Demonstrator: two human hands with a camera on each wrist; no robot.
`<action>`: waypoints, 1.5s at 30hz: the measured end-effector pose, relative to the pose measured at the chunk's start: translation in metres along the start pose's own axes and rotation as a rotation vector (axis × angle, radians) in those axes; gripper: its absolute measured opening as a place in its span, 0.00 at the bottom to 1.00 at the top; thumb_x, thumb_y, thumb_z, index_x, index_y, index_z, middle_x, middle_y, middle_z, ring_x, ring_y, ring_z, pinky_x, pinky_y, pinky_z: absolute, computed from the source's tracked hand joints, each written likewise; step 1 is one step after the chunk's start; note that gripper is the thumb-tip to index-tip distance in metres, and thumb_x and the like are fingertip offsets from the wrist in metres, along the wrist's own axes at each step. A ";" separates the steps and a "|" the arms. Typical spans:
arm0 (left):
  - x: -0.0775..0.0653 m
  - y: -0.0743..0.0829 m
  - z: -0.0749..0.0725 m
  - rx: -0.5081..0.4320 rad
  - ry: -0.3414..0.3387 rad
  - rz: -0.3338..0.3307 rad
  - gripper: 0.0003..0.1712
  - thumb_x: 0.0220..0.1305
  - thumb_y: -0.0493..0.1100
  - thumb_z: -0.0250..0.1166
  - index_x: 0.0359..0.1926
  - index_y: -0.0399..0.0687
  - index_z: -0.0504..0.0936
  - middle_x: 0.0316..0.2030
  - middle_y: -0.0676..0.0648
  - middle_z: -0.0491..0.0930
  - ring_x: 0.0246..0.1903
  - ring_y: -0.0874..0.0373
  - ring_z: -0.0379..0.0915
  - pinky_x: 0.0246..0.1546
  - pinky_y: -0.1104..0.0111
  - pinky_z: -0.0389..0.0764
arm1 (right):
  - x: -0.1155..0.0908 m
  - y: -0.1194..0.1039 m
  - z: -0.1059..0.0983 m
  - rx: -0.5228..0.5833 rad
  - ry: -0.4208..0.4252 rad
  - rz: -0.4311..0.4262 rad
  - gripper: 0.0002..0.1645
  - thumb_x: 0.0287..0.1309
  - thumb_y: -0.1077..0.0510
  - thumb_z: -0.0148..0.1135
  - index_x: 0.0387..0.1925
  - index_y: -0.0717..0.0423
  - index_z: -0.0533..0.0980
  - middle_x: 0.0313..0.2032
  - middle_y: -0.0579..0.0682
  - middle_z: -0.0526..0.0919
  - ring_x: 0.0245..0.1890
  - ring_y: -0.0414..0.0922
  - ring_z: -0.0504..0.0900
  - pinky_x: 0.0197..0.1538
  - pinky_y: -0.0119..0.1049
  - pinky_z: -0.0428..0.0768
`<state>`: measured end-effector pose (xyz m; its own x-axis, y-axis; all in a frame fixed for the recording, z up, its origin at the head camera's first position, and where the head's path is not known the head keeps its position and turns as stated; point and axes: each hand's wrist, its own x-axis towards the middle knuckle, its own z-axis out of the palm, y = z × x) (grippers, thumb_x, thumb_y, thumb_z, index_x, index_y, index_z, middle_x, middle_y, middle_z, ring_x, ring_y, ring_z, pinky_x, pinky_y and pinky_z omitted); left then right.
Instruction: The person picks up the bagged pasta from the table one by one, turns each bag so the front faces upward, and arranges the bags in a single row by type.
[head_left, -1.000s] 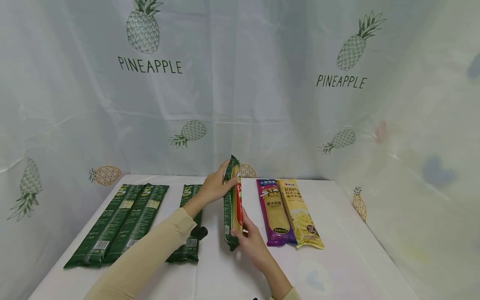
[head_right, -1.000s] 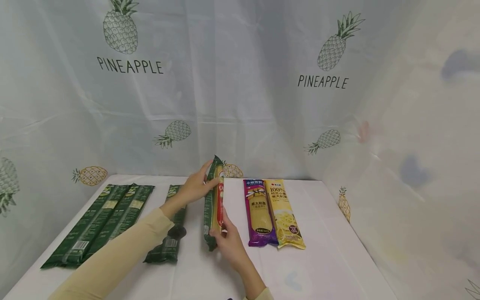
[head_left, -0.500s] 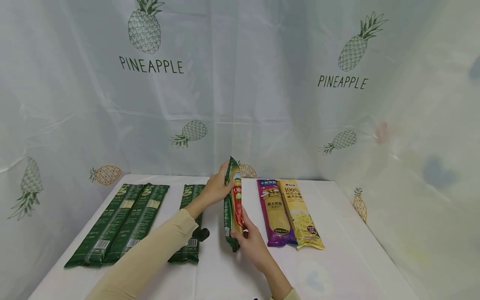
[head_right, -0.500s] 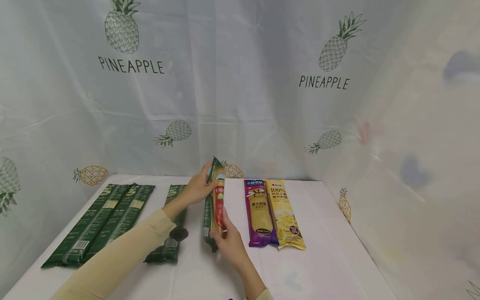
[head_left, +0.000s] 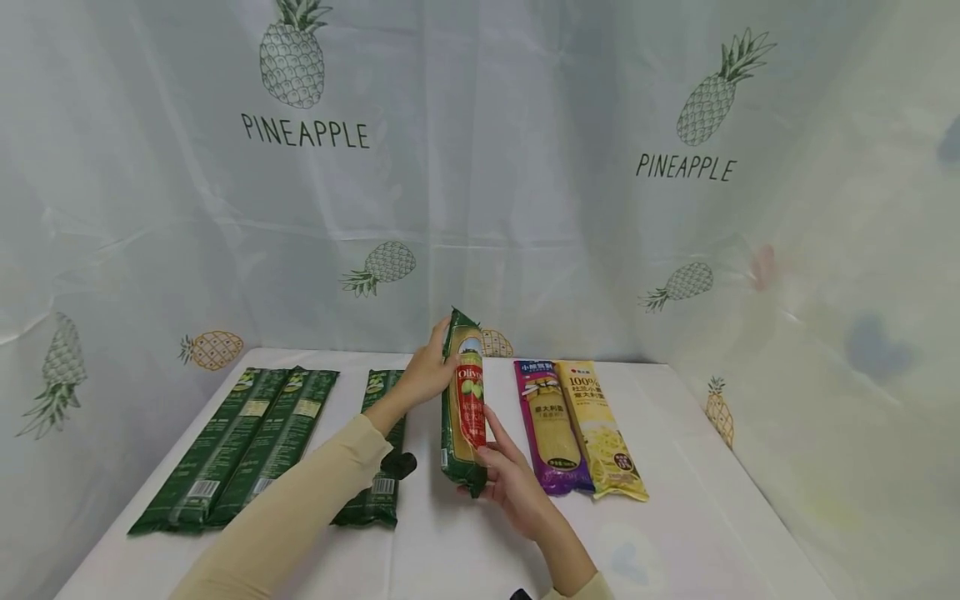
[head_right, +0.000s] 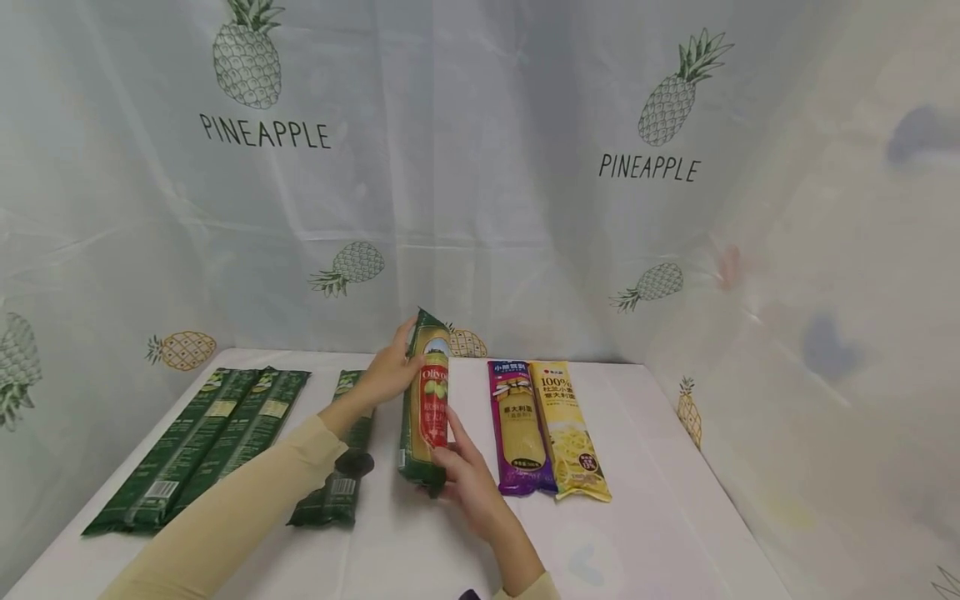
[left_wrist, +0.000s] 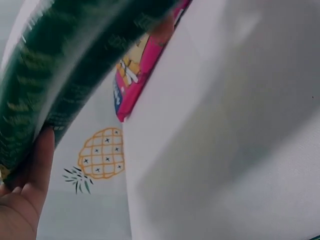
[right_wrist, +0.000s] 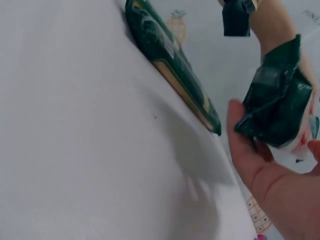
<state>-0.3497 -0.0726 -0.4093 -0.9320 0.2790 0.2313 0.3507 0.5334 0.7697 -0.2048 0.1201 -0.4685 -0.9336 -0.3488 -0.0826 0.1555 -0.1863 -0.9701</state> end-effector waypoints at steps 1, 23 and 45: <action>0.000 0.000 -0.001 -0.008 -0.001 -0.006 0.45 0.84 0.47 0.55 0.87 0.56 0.39 0.53 0.31 0.84 0.44 0.39 0.85 0.53 0.43 0.82 | 0.000 0.000 -0.003 0.021 -0.017 0.004 0.44 0.81 0.49 0.52 0.85 0.23 0.44 0.72 0.64 0.64 0.55 0.48 0.85 0.54 0.46 0.87; -0.004 -0.001 0.001 0.060 -0.007 -0.010 0.50 0.80 0.55 0.58 0.87 0.47 0.39 0.70 0.26 0.72 0.62 0.31 0.77 0.61 0.37 0.77 | 0.003 0.009 0.004 -0.215 0.104 -0.159 0.52 0.73 0.57 0.67 0.86 0.33 0.49 0.67 0.66 0.72 0.53 0.49 0.84 0.54 0.37 0.86; -0.005 0.002 -0.002 -0.040 -0.012 -0.061 0.52 0.79 0.57 0.60 0.87 0.45 0.38 0.72 0.26 0.68 0.70 0.30 0.68 0.68 0.36 0.70 | 0.006 0.011 0.015 -0.496 0.242 -0.211 0.56 0.65 0.55 0.76 0.84 0.30 0.55 0.75 0.59 0.68 0.53 0.51 0.82 0.47 0.35 0.88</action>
<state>-0.3442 -0.0745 -0.4083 -0.9505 0.2561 0.1761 0.2887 0.5174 0.8055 -0.2038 0.1017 -0.4763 -0.9840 -0.1207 0.1309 -0.1571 0.2427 -0.9573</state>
